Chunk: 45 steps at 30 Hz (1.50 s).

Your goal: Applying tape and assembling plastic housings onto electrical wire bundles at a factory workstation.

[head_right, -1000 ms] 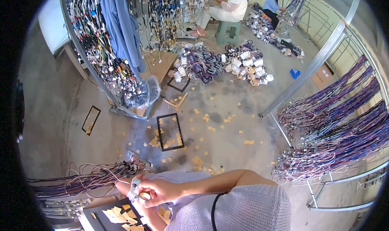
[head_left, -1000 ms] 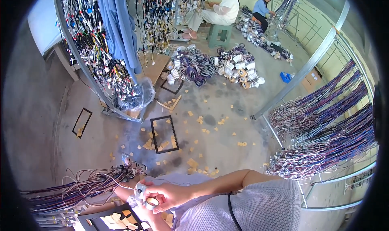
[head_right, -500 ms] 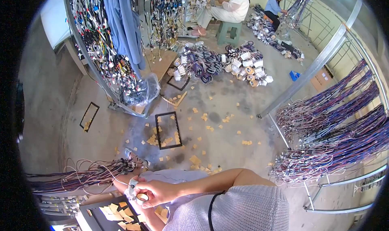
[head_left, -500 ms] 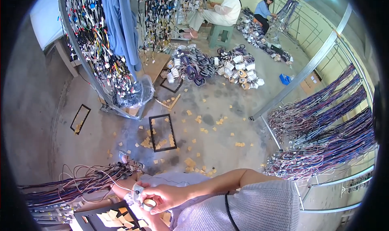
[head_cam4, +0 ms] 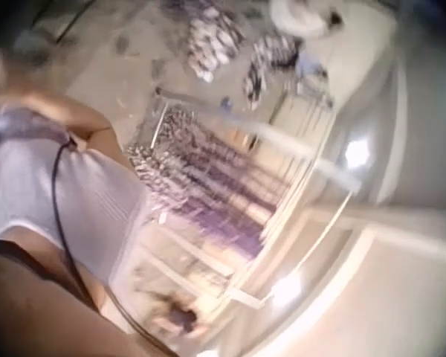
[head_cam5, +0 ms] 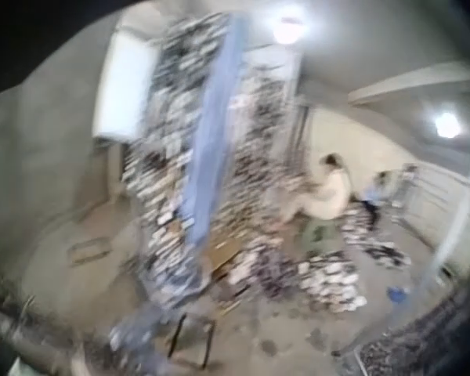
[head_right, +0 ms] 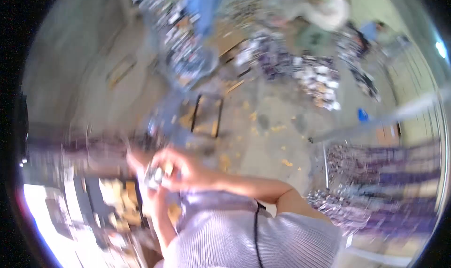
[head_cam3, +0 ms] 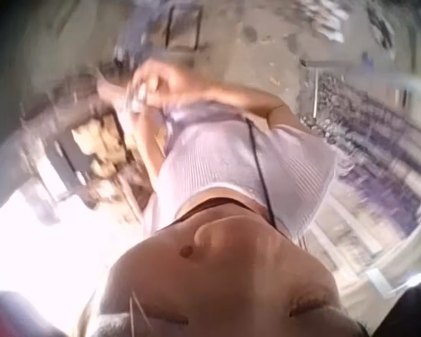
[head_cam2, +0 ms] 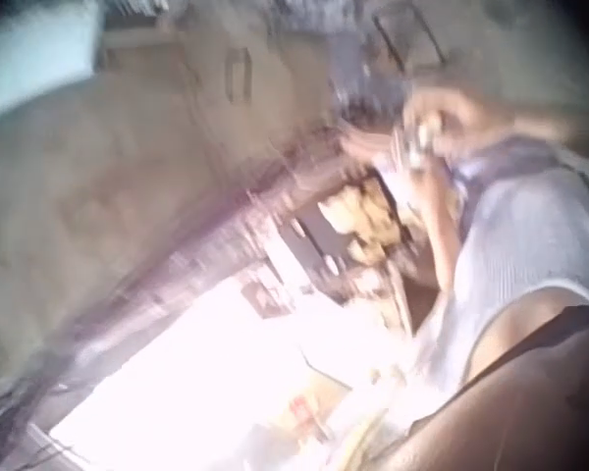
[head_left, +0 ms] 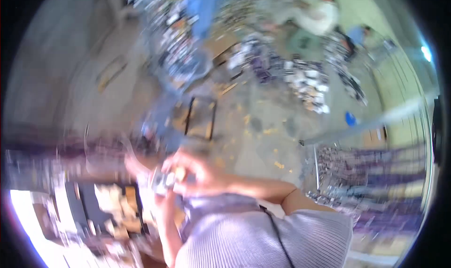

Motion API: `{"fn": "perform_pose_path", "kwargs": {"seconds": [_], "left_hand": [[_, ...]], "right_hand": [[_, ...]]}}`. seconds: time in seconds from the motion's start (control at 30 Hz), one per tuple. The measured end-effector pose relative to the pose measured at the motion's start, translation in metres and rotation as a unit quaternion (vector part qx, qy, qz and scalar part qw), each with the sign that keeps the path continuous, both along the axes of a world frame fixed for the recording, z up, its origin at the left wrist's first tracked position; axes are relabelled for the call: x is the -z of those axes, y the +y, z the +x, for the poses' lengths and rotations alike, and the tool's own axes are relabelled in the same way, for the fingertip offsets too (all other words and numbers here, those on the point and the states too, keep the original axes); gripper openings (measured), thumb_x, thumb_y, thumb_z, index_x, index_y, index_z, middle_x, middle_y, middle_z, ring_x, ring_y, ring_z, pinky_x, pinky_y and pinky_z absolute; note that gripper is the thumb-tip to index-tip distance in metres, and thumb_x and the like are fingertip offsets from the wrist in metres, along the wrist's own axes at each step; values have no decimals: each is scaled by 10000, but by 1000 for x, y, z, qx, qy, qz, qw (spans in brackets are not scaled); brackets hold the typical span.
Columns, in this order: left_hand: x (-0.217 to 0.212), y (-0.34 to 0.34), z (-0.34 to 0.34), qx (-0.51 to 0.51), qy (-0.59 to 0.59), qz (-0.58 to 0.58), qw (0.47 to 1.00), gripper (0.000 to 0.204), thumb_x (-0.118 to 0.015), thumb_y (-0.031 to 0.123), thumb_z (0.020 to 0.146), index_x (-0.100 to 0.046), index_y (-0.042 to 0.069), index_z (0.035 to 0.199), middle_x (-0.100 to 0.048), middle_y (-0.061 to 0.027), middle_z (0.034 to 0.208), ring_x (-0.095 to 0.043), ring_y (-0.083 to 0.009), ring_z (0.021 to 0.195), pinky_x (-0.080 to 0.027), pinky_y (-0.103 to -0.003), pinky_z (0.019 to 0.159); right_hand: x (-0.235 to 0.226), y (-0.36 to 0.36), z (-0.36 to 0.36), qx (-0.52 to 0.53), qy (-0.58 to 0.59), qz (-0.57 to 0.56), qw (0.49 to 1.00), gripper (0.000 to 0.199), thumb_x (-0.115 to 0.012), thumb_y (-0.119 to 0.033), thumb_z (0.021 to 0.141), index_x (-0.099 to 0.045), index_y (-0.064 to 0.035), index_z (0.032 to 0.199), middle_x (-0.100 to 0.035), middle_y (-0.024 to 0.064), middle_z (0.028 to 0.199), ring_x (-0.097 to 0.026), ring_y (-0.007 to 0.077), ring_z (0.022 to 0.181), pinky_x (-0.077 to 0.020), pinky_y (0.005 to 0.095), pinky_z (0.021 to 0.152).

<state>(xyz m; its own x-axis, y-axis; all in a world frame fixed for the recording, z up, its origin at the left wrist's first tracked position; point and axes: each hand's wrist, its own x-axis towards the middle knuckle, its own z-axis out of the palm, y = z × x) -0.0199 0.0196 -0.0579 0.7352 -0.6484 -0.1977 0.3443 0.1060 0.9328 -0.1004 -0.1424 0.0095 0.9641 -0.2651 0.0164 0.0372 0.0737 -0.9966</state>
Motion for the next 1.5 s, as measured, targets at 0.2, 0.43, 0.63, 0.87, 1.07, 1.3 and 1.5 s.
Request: {"fn": "perform_pose_path", "kwargs": {"seconds": [0.2,0.43,0.63,0.87,1.07,1.3,1.5], "left_hand": [[-50,-28,1,59,-42,8,997,481,-636,-34,759,-516,52,1217,-601,-8,1021,-563,-100,972,-444,-246,861],[-51,-17,-10,-3,-103,46,994,490,-647,-4,702,-540,49,1177,-608,-76,1021,-587,-155,957,-456,-283,847],[-52,-8,-15,2,-172,86,981,552,-671,10,654,-534,42,1188,-591,-145,1073,-595,-295,1028,-461,-348,887],[-51,-13,-18,-1,-172,78,982,522,-672,9,645,-542,32,1149,-592,-148,1047,-592,-326,998,-468,-366,864],[-42,-20,-16,-122,-241,96,958,512,-688,-9,642,-547,48,1130,-589,-144,1029,-599,-334,961,-486,-360,813],[-41,-10,-14,-64,-159,58,984,464,-711,37,689,-550,26,1124,-627,-108,976,-634,-218,879,-489,-315,769],[-44,-8,-23,272,334,-284,857,495,-657,122,722,-532,-62,1164,-645,-172,968,-662,-275,905,-582,-363,749]], "right_hand": [[-11,-53,7,0,-13,-138,990,504,-836,-124,697,-574,0,1109,-529,32,1056,-574,113,944,-482,252,809],[-16,-48,23,-124,37,-110,985,468,-855,-95,662,-598,0,1041,-525,-3,959,-556,69,827,-468,202,685],[-33,-41,24,-202,64,-139,967,427,-849,-99,642,-631,-4,996,-520,7,938,-537,77,815,-456,210,672],[-37,-46,30,-276,23,-199,940,410,-784,-41,635,-664,-4,1025,-555,51,1007,-551,142,916,-449,254,824],[-34,-34,16,-232,62,-114,964,548,-771,7,642,-612,29,1165,-579,85,1080,-559,154,1009,-441,273,898],[-58,-16,8,-206,112,23,972,866,-869,-198,646,-435,29,1360,-647,106,1031,-623,166,962,-488,297,873],[-16,-46,41,-292,133,63,945,807,-784,-424,740,-471,74,1293,-556,156,1256,-561,167,1091,-437,295,938]]}}
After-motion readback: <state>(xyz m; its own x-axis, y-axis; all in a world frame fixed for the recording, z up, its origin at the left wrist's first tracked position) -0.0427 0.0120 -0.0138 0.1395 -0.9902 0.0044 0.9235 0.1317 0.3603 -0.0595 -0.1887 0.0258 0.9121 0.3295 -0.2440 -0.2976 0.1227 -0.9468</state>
